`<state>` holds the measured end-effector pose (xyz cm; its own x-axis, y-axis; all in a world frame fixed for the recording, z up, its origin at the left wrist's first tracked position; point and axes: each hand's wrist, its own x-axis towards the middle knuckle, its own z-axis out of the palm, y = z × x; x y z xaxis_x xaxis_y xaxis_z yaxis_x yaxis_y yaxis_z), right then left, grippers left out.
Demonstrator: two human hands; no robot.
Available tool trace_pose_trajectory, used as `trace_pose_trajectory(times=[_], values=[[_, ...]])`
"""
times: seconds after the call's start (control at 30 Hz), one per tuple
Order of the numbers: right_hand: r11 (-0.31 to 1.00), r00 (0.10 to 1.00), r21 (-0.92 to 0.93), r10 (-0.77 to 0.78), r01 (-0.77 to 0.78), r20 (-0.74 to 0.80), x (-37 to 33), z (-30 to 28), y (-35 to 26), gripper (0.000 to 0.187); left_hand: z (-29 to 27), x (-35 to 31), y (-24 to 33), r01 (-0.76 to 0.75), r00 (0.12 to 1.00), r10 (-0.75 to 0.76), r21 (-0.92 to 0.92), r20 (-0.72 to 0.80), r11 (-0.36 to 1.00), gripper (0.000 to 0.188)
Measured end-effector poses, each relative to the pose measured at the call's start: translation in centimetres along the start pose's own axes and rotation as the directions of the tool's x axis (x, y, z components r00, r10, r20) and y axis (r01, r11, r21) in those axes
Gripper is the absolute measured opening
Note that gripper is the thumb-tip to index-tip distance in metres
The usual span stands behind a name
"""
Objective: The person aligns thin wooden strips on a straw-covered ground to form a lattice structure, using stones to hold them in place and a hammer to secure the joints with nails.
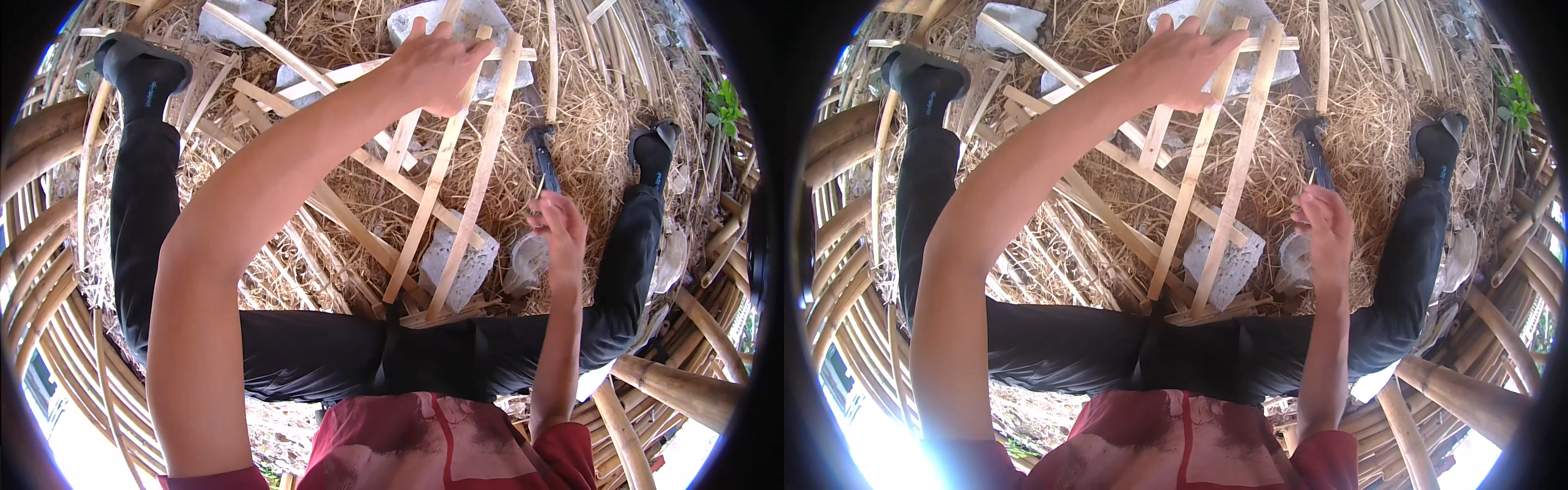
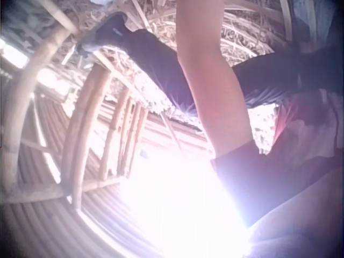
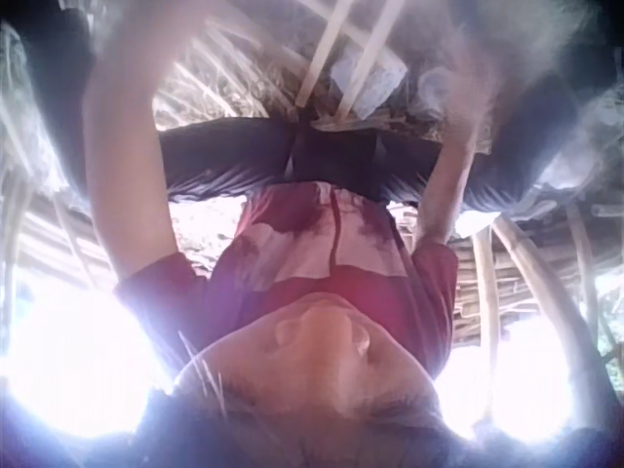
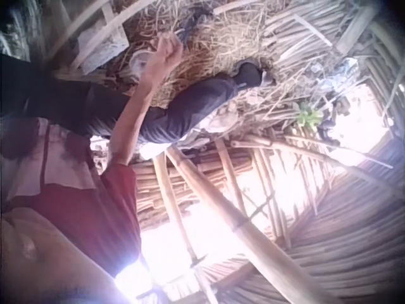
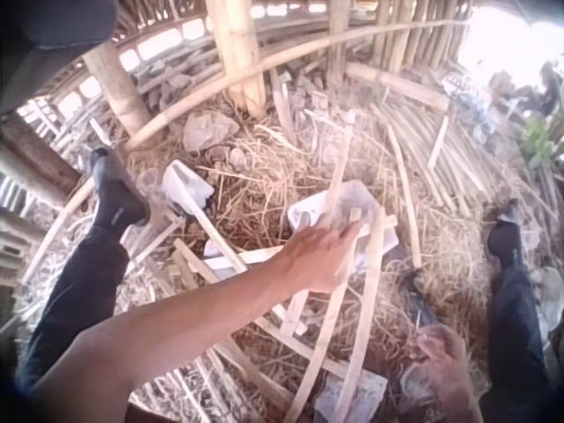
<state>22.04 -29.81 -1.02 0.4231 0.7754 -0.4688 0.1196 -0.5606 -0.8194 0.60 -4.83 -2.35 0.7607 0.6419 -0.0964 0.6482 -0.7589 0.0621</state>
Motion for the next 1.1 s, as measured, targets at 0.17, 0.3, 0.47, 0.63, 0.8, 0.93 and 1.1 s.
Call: trace_pose_trajectory(times=[0.17,0.3,0.47,0.63,0.8,0.93,1.1], values=[[0.961,0.882,-0.079,0.275,-0.266,0.383,-6.9,1.4,0.5,0.024,-1.0,-0.4,0.3,0.045,0.992,-0.045,-0.002,0.121,0.999,0.107],[0.96,0.699,-0.278,0.182,0.025,0.691,-13.5,6.3,2.4,0.05,-4.5,0.2,1.1,0.081,0.971,-0.039,-0.172,0.234,0.982,0.095],[0.909,0.956,-0.358,-0.117,0.212,0.269,-14.6,8.2,4.1,0.026,-2.8,-1.1,0.8,0.024,0.998,-0.014,-0.178,0.054,0.984,0.084],[0.793,0.939,-0.52,-0.184,0.316,0.291,-16.5,5.5,6.6,0.033,-4.0,-1.2,1.2,0.04,0.995,-0.014,-0.248,0.104,0.968,0.087],[0.678,0.819,-0.712,0.296,0.182,0.491,-15.9,4.2,6.1,0.058,-3.8,-0.9,1.3,0.075,0.985,-0.053,-0.138,0.162,0.988,0.089],[0.7,0.678,-0.705,0.462,0.118,0.572,-15.4,4.0,7.9,0.063,-4.1,-1.1,1.5,0.048,0.996,-0.037,-0.134,0.077,0.99,0.09],[0.695,0.485,-0.03,0.531,-0.719,0.695,-15.0,5.3,6.2,0.045,-3.5,-0.8,1.5,0.077,0.992,-0.06,-0.158,0.109,0.984,0.094]])
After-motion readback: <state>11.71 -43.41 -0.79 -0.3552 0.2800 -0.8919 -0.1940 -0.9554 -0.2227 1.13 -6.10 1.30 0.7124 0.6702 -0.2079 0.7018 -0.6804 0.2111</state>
